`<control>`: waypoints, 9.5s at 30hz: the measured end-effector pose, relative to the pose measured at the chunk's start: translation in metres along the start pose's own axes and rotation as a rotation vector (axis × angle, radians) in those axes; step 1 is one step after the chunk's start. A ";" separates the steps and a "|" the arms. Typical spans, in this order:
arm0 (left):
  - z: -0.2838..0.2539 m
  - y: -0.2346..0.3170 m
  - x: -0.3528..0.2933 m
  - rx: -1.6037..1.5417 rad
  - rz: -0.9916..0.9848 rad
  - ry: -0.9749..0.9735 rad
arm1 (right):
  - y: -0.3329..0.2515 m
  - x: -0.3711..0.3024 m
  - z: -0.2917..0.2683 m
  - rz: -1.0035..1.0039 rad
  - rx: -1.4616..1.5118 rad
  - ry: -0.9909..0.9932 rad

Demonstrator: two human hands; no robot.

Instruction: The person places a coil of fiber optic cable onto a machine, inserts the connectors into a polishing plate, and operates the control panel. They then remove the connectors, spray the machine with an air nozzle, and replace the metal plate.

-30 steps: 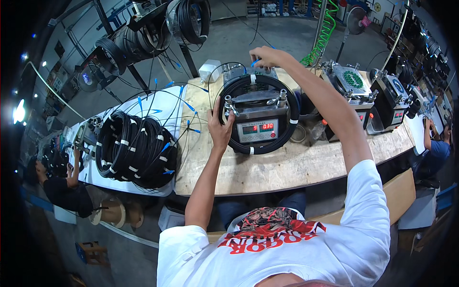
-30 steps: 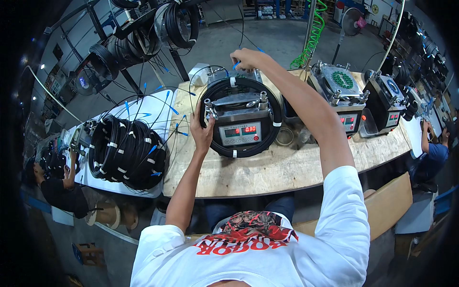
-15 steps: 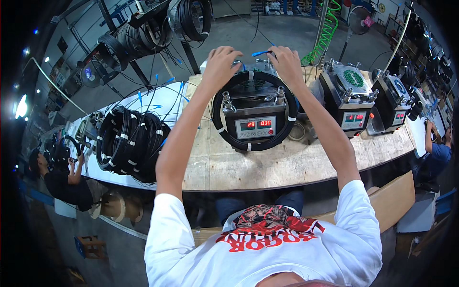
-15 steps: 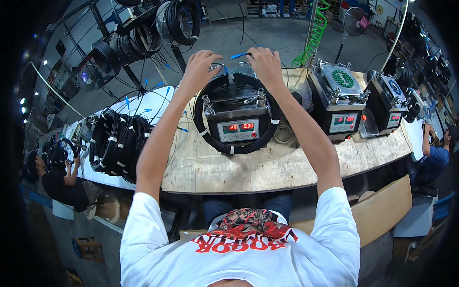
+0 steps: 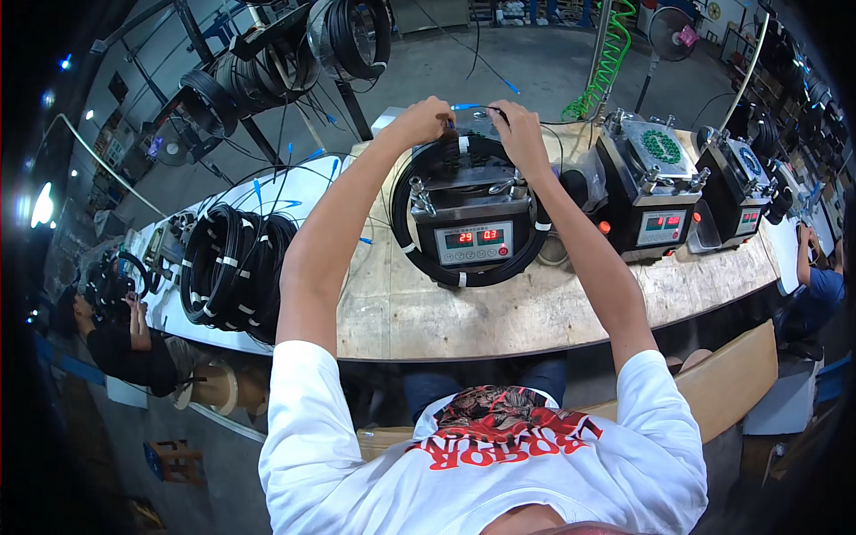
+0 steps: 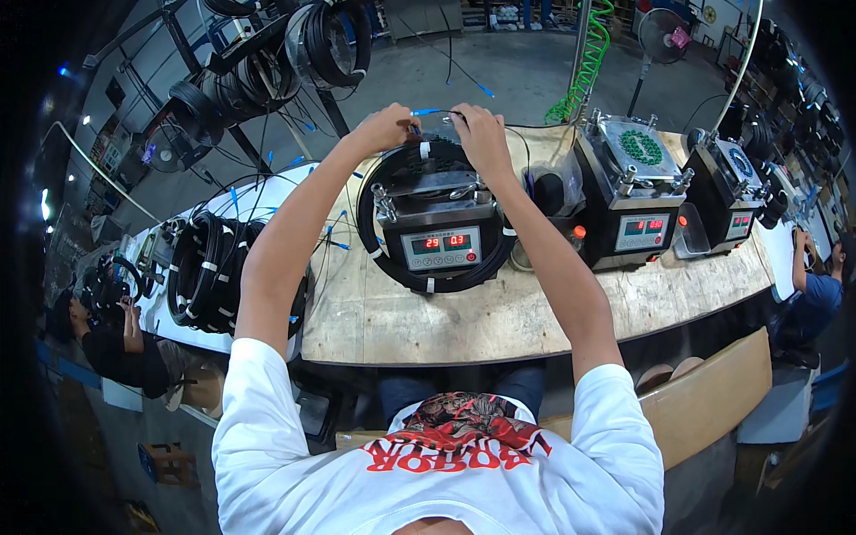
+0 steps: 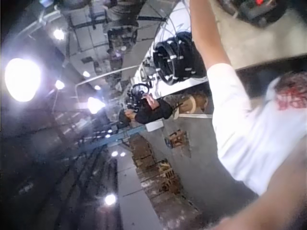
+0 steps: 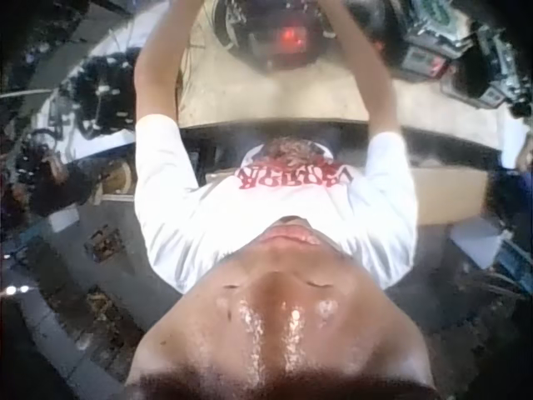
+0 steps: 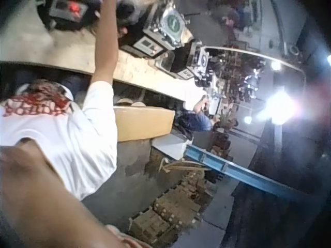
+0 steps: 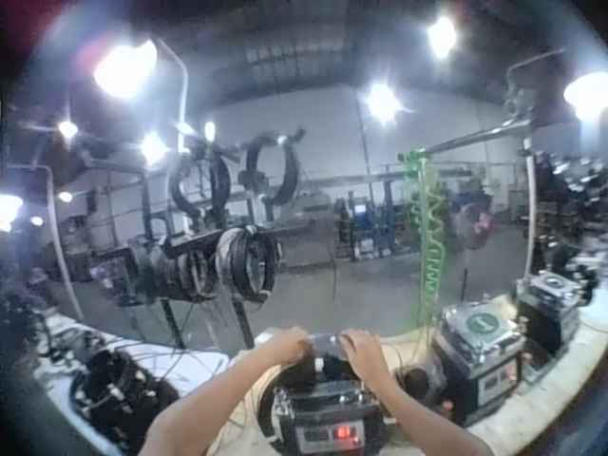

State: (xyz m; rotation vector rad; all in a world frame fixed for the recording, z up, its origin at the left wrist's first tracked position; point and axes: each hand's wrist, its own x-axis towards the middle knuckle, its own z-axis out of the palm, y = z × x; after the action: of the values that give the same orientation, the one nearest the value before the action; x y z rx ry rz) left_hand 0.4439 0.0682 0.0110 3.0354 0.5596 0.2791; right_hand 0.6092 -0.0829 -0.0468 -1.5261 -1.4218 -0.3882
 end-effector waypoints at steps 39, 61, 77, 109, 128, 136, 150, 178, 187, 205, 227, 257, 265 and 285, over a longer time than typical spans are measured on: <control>0.143 0.030 -0.217 -1.130 -0.497 0.615 | 0.069 -0.038 -0.073 0.384 0.395 -0.182; 0.000 0.112 -0.205 -0.626 -0.391 0.672 | -0.042 -0.030 -0.096 0.156 0.451 0.270; 0.160 0.160 -0.369 -0.557 -0.367 0.350 | -0.089 -0.275 -0.104 0.464 0.126 -0.507; 0.117 0.047 -0.257 -0.603 -0.410 0.380 | 0.014 -0.178 -0.082 0.423 0.151 -0.259; 0.003 0.034 -0.135 -0.970 -0.411 0.277 | 0.012 0.014 -0.014 0.978 0.964 -0.408; 0.028 0.000 -0.115 -0.253 -0.110 0.576 | -0.059 0.040 0.017 0.952 1.051 -0.253; 0.049 -0.041 -0.099 -0.551 -0.450 0.451 | -0.031 -0.005 0.015 0.258 0.170 -0.185; 0.070 0.022 -0.074 -0.397 -0.509 0.825 | 0.099 0.039 -0.016 0.549 0.580 -0.216; 0.050 0.054 -0.067 -0.382 -0.570 0.696 | 0.334 0.062 0.021 1.133 0.230 0.424; 0.051 0.055 -0.065 -0.415 -0.538 0.783 | 0.361 0.051 0.033 1.182 0.055 0.201; 0.058 0.055 -0.075 -0.520 -0.711 1.027 | -0.027 0.054 -0.070 0.561 1.170 0.084; 0.049 0.062 -0.074 -0.617 -0.872 1.146 | -0.076 -0.003 0.000 0.567 0.908 0.338; 0.056 0.056 -0.071 -0.586 -0.817 1.216 | -0.088 0.004 0.015 0.668 1.144 0.241; 0.051 0.069 -0.072 -0.551 -0.850 1.104 | -0.068 0.019 0.008 0.457 1.145 0.583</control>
State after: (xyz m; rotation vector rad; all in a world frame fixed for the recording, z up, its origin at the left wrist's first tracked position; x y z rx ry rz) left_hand 0.4112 -0.0223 -0.0466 1.6636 1.3899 1.6574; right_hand 0.5513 -0.0764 -0.0068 -0.6401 -0.5670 0.2471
